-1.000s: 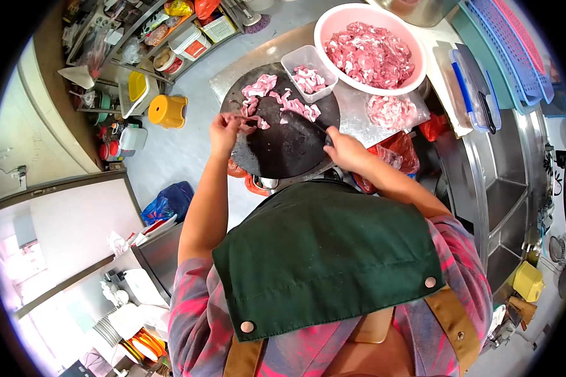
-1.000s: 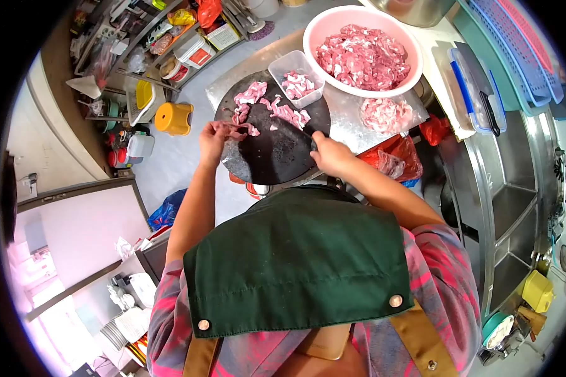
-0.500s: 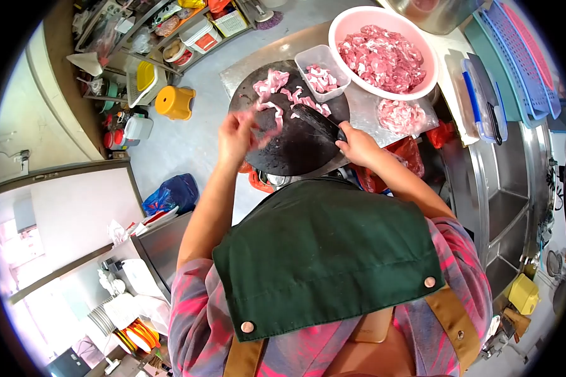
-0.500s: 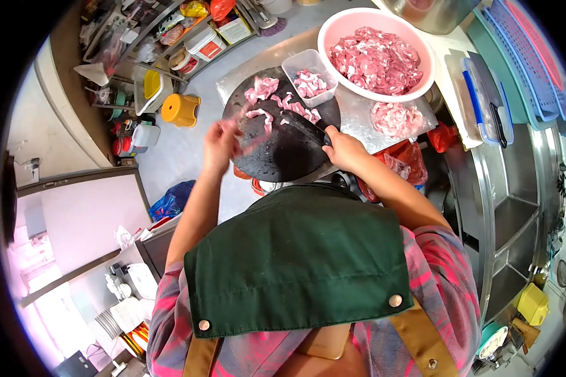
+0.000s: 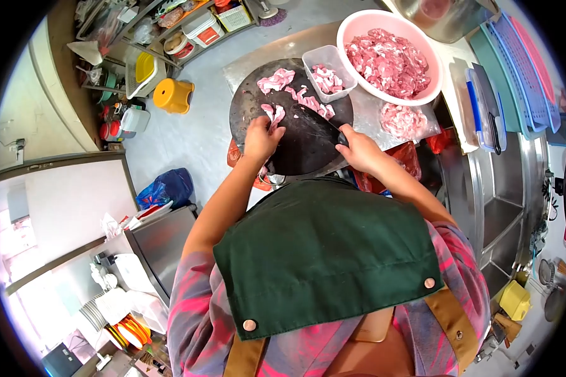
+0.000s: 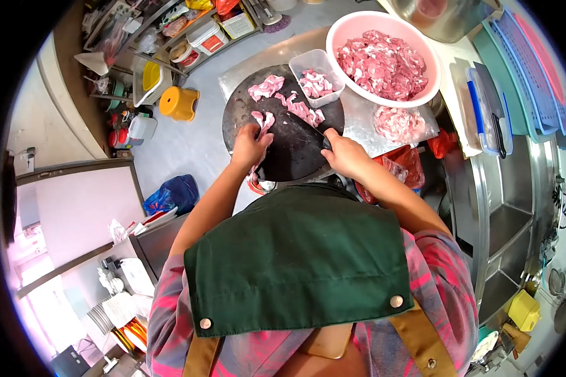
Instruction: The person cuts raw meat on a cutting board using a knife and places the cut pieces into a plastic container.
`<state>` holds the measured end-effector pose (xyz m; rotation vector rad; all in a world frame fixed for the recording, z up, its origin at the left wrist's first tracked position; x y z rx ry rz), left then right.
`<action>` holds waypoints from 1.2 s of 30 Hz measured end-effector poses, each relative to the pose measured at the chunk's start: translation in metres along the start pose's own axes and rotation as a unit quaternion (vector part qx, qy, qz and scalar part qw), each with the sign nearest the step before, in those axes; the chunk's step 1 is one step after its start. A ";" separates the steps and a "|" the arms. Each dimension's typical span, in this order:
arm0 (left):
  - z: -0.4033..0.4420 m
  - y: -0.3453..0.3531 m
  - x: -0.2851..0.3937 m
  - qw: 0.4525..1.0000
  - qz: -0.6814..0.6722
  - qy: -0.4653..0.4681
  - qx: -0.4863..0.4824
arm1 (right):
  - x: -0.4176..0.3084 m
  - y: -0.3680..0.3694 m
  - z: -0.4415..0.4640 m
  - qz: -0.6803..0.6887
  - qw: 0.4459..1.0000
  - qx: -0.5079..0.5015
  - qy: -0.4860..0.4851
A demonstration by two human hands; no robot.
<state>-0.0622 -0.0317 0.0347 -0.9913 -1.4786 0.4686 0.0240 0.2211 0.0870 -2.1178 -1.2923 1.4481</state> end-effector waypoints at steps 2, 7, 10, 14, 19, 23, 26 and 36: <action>0.004 0.015 0.000 0.999 0.012 0.046 -0.001 | -0.007 0.000 0.002 -0.003 1.000 0.001 -0.015; -0.009 0.029 -0.006 0.971 0.064 0.227 -0.028 | -0.016 0.003 0.004 -0.046 0.996 0.042 -0.056; -0.024 0.024 -0.007 0.969 0.072 0.233 -0.039 | -0.032 0.003 0.006 -0.047 0.994 0.012 -0.095; -0.029 0.024 -0.006 0.970 0.102 0.215 -0.044 | -0.039 0.009 0.024 -0.084 0.993 -0.037 -0.076; -0.027 0.029 -0.018 0.965 0.104 0.240 -0.023 | -0.035 0.004 0.026 -0.065 0.997 -0.012 -0.026; -0.029 0.021 -0.010 0.972 0.064 0.225 -0.035 | -0.031 0.004 0.023 -0.062 0.998 -0.005 -0.015; -0.027 0.011 0.000 0.985 0.047 0.148 -0.078 | -0.029 0.000 0.020 -0.060 0.998 0.019 -0.014; 0.011 0.022 -0.002 1.000 -0.010 0.013 -0.004 | -0.023 -0.014 0.002 -0.042 0.999 0.025 -0.004</action>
Point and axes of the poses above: each hand's wrist, its own z-axis towards the middle knuckle, its own y-axis out of the palm, x = y × z, the point moved 4 cm from there along z, towards the middle knuckle, and after that the axes turned 9 degrees about -x, right-handed, at the moved point
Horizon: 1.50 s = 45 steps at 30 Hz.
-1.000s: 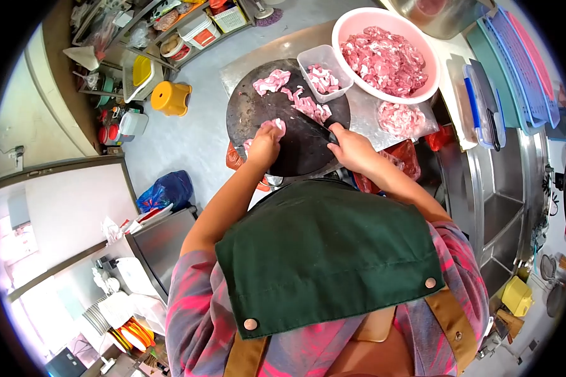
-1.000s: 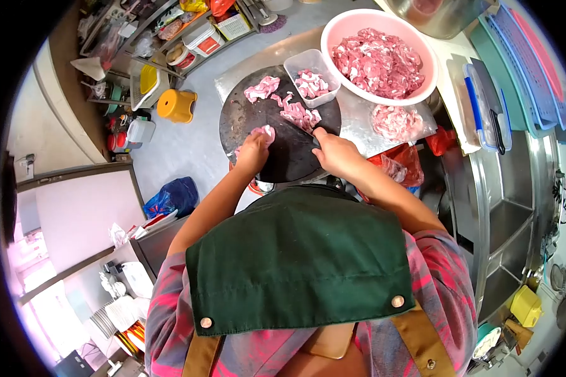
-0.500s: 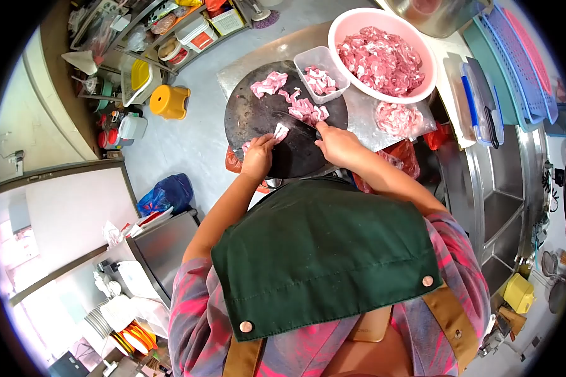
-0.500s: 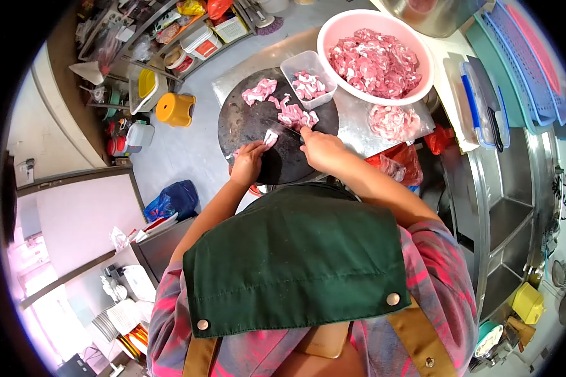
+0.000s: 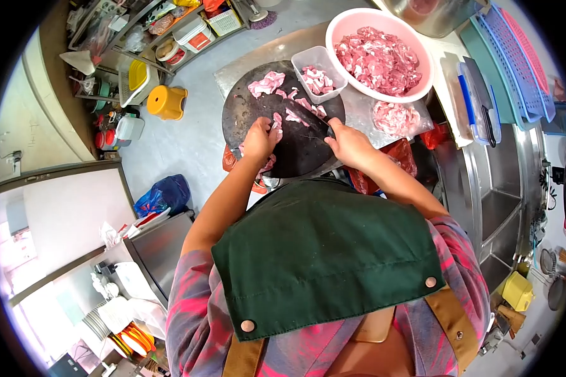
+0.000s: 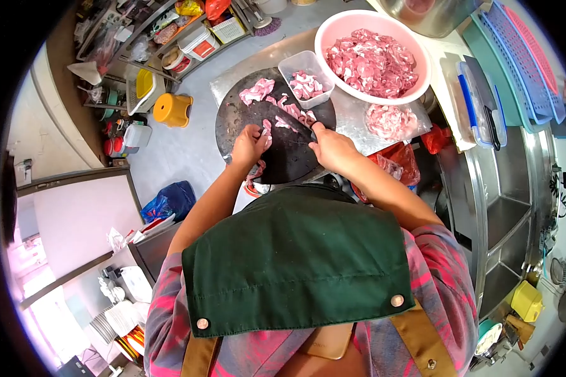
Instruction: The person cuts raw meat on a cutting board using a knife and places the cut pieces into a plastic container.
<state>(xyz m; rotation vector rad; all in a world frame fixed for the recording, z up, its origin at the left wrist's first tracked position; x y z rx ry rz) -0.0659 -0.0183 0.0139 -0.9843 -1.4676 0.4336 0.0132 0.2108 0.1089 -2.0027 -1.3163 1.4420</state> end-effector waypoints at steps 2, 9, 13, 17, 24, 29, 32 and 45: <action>0.015 0.004 -0.008 0.997 0.010 -0.064 -0.039 | 0.001 0.005 -0.003 -0.004 1.000 -0.029 -0.007; 0.022 0.004 -0.009 0.994 -0.015 -0.087 -0.056 | 0.008 0.024 0.001 0.016 0.998 -0.057 -0.005; 0.020 0.002 -0.007 0.995 -0.019 -0.093 -0.044 | 0.006 0.023 -0.001 0.031 0.999 -0.043 -0.008; 0.017 -0.004 -0.002 0.994 -0.016 -0.105 -0.019 | -0.006 0.019 -0.010 0.044 0.998 -0.052 -0.020; 0.015 -0.007 -0.006 0.994 -0.009 -0.112 0.013 | -0.010 0.021 -0.010 0.052 0.997 -0.045 -0.024; 0.013 -0.005 -0.002 0.996 -0.012 -0.088 0.021 | -0.008 0.027 -0.005 0.034 0.998 -0.058 0.000; 0.014 0.001 -0.007 0.997 -0.013 -0.075 0.005 | -0.005 0.030 -0.002 0.036 0.998 -0.052 0.007; 0.016 0.005 -0.007 0.998 -0.007 -0.067 0.004 | -0.007 0.030 0.001 0.048 0.997 -0.054 0.014</action>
Point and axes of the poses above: each hand's wrist, its own z-axis towards the middle knuckle, its own y-axis out of the palm, x = y × z, the point moved 4 cm from there along z, towards the middle knuckle, and after that the axes turned 9 degrees about -x, right-handed, at the moved point
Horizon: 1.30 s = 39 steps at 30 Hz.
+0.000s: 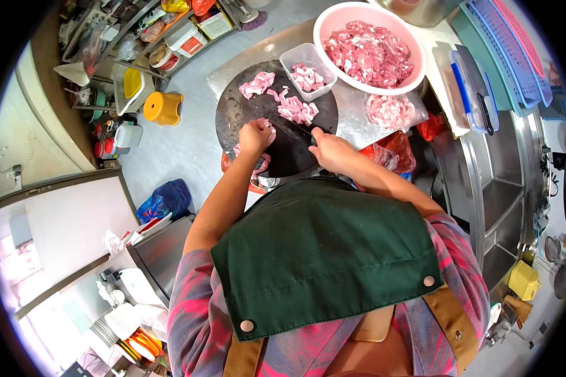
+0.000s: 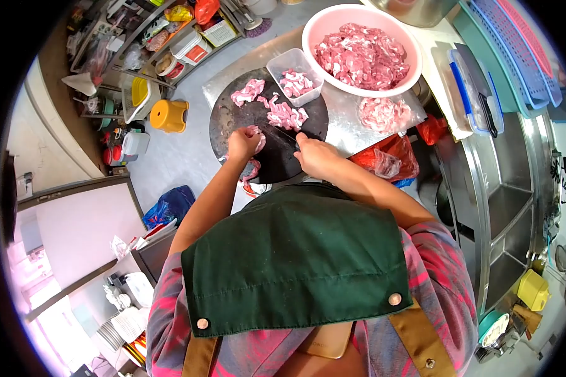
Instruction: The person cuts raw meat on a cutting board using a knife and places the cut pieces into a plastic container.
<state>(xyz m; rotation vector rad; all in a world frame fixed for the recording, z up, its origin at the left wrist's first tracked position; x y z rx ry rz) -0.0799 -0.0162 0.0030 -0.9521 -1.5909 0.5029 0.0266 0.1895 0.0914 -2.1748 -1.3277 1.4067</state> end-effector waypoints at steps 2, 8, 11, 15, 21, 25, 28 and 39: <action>0.002 -0.001 0.000 1.000 0.004 0.004 -0.018 | 0.000 -0.003 0.001 -0.010 1.000 -0.002 0.009; -0.007 -0.041 0.019 0.990 0.027 0.016 -0.140 | -0.002 -0.010 0.006 -0.079 0.997 -0.009 0.012; -0.021 -0.056 0.017 0.980 0.037 0.050 -0.187 | -0.002 -0.017 0.005 -0.116 0.993 -0.008 0.007; -0.029 -0.047 -0.009 0.980 0.061 0.090 -0.169 | -0.002 -0.015 0.010 -0.124 0.992 -0.007 -0.008; -0.053 -0.043 0.018 0.933 0.236 0.273 0.005 | 0.016 0.000 0.007 -0.039 0.996 0.063 -0.054; -0.055 -0.030 0.005 0.945 0.296 0.129 -0.058 | 0.009 0.003 0.006 -0.029 0.996 0.054 -0.058; -0.052 -0.028 0.003 0.959 0.236 0.139 -0.077 | 0.007 0.007 0.017 -0.039 0.998 0.030 -0.032; -0.027 -0.016 0.013 0.988 0.057 0.145 -0.009 | 0.008 -0.004 0.012 -0.025 0.997 0.052 -0.045</action>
Point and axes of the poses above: each hand's wrist, its own z-axis towards the middle knuckle, its own y-axis out of the palm, x = y × z, the point moved 4 cm from there along z, towards the middle knuckle, and after that the axes turned 9 degrees about -x, right-handed, at the moved point
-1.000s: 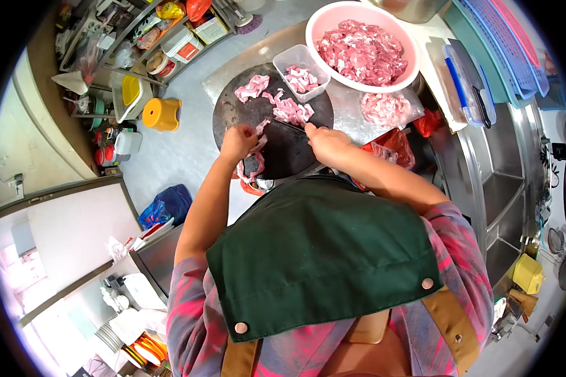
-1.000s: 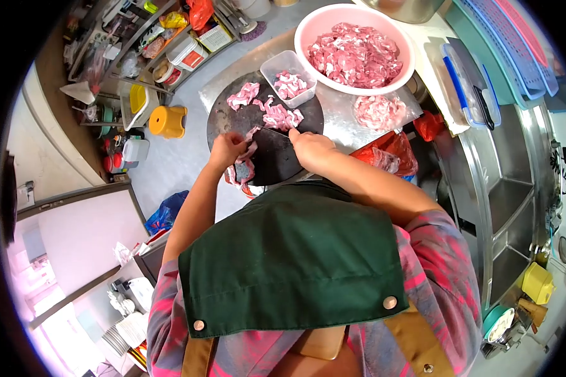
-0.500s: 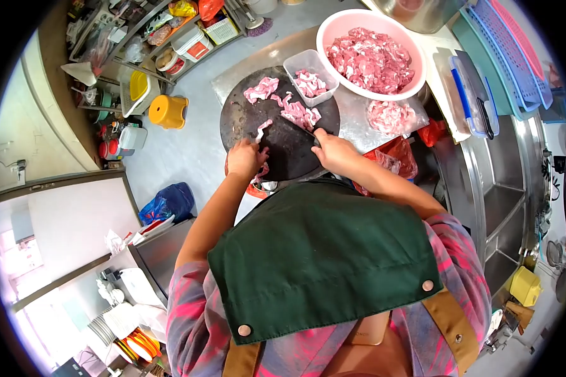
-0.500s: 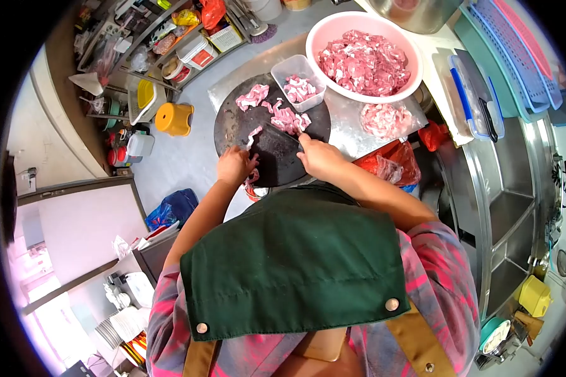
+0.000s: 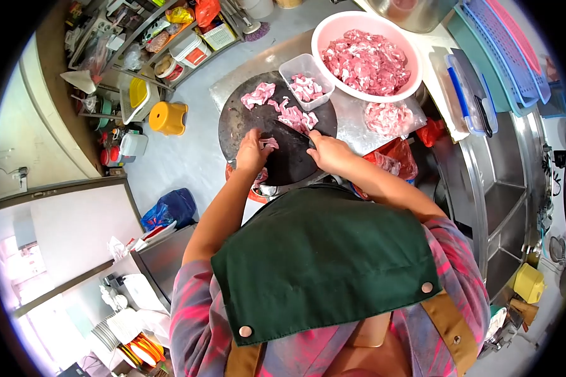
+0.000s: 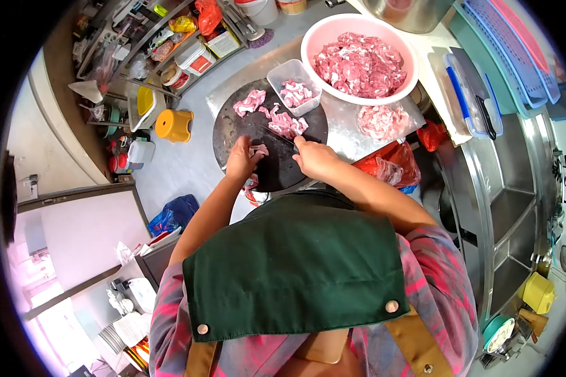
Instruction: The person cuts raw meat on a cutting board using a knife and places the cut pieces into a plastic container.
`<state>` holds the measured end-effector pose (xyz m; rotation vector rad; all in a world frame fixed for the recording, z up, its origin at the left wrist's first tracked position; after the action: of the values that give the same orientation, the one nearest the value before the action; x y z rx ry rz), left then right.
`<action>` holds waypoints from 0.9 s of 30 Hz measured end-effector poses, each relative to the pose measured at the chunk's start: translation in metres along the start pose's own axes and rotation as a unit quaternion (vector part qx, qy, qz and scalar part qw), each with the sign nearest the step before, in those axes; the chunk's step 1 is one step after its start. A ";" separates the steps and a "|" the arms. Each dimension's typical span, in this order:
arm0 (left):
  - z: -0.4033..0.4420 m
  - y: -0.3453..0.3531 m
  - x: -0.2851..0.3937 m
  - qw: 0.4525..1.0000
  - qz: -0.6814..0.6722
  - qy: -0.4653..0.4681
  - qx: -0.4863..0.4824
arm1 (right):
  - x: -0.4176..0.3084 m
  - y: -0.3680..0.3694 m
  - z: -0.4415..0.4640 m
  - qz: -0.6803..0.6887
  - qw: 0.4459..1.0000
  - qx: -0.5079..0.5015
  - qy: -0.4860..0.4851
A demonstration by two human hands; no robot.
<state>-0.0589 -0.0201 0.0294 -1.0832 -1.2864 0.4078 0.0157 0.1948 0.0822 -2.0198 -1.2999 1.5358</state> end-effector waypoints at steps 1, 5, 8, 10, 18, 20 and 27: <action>-0.003 -0.002 0.003 1.000 0.005 0.002 0.021 | -0.002 -0.004 -0.005 0.001 1.000 0.007 -0.003; -0.021 -0.005 0.001 0.998 -0.016 -0.042 0.035 | -0.011 -0.006 -0.019 0.012 1.000 -0.008 -0.015; -0.027 0.011 -0.023 0.995 -0.018 -0.091 -0.049 | -0.012 0.006 -0.020 0.020 0.997 -0.076 -0.001; -0.029 0.009 -0.015 0.996 -0.015 -0.074 -0.046 | -0.005 0.014 -0.015 0.022 0.996 -0.081 0.005; -0.029 0.010 -0.010 0.999 0.020 -0.025 -0.044 | -0.018 0.023 -0.010 0.026 0.995 -0.090 -0.020; -0.021 0.014 -0.014 0.998 0.037 -0.014 -0.053 | -0.020 0.029 -0.001 0.010 0.996 -0.077 -0.036; -0.016 0.015 -0.014 0.999 0.033 0.025 0.006 | -0.049 0.042 0.059 -0.038 0.996 -0.068 -0.047</action>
<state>-0.0436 -0.0305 0.0108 -1.1218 -1.2052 0.4343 -0.0175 0.1165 0.0604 -1.9734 -1.5382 1.5633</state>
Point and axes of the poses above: each hand's wrist, its own z-axis towards the middle knuckle, its own y-axis out of the palm, x = y × z, the point moved 4 cm from there along z, towards the middle knuckle, and after that the axes turned 9 degrees about -x, right-handed, at the moved point
